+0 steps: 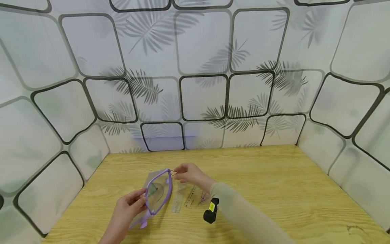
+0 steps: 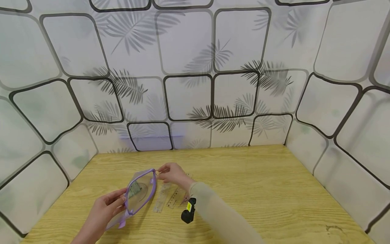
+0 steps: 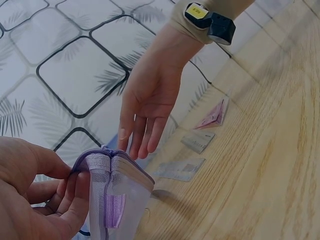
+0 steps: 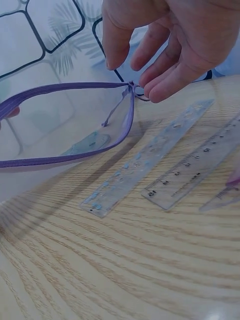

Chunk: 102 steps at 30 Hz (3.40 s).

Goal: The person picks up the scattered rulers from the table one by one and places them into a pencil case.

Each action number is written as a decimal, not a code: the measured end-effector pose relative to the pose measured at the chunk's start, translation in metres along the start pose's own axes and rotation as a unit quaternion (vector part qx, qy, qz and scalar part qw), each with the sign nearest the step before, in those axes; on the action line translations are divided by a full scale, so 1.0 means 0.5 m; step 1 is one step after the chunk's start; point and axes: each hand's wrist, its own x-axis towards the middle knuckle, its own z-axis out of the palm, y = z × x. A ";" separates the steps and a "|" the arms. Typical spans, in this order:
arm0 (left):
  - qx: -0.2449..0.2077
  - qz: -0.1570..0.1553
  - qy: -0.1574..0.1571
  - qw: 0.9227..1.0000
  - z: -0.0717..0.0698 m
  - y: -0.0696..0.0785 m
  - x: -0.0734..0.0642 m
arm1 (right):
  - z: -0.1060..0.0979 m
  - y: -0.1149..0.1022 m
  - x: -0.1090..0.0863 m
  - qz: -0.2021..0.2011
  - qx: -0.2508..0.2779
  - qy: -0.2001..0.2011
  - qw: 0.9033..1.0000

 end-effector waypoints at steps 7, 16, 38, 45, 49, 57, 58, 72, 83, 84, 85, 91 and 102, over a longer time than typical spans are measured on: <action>-0.003 0.004 0.002 1.000 0.001 -0.001 0.001 | -0.021 0.020 -0.004 -0.023 -0.020 0.006 1.000; -0.002 0.008 0.003 1.000 0.002 -0.001 -0.001 | -0.051 0.047 -0.011 -0.051 -0.077 0.037 0.995; -0.005 0.012 0.004 1.000 0.011 0.000 -0.001 | -0.108 0.067 -0.057 -0.104 -0.173 0.022 0.979; -0.003 0.020 0.007 1.000 0.013 0.000 -0.001 | -0.140 0.084 -0.072 -0.122 -0.192 -0.015 0.974; -0.001 0.013 0.008 1.000 0.014 0.001 -0.002 | -0.156 0.097 -0.081 -0.122 -0.192 -0.043 0.973; -0.007 0.010 0.007 1.000 0.014 -0.004 0.000 | -0.171 0.126 -0.088 -0.139 -0.213 -0.050 0.966; -0.008 0.007 0.007 1.000 0.013 -0.004 0.000 | -0.172 0.127 -0.090 -0.144 -0.216 -0.050 0.965; -0.013 0.000 0.000 1.000 0.012 -0.006 -0.001 | -0.189 0.156 -0.101 -0.166 -0.267 -0.046 0.948; -0.010 0.006 -0.001 1.000 0.013 -0.006 0.000 | -0.198 0.174 -0.109 -0.173 -0.276 -0.060 0.944; -0.009 0.005 -0.001 1.000 0.013 -0.006 -0.001 | -0.199 0.174 -0.111 -0.177 -0.284 -0.060 0.940; -0.009 0.004 -0.002 1.000 0.013 -0.006 -0.001 | -0.199 0.174 -0.113 -0.179 -0.292 -0.062 0.938; -0.011 0.002 -0.007 1.000 0.012 -0.007 0.000 | -0.201 0.172 -0.120 -0.177 -0.323 -0.080 0.926; -0.010 -0.001 -0.011 1.000 0.011 -0.010 -0.001 | -0.212 0.175 -0.120 -0.178 -0.333 -0.104 0.920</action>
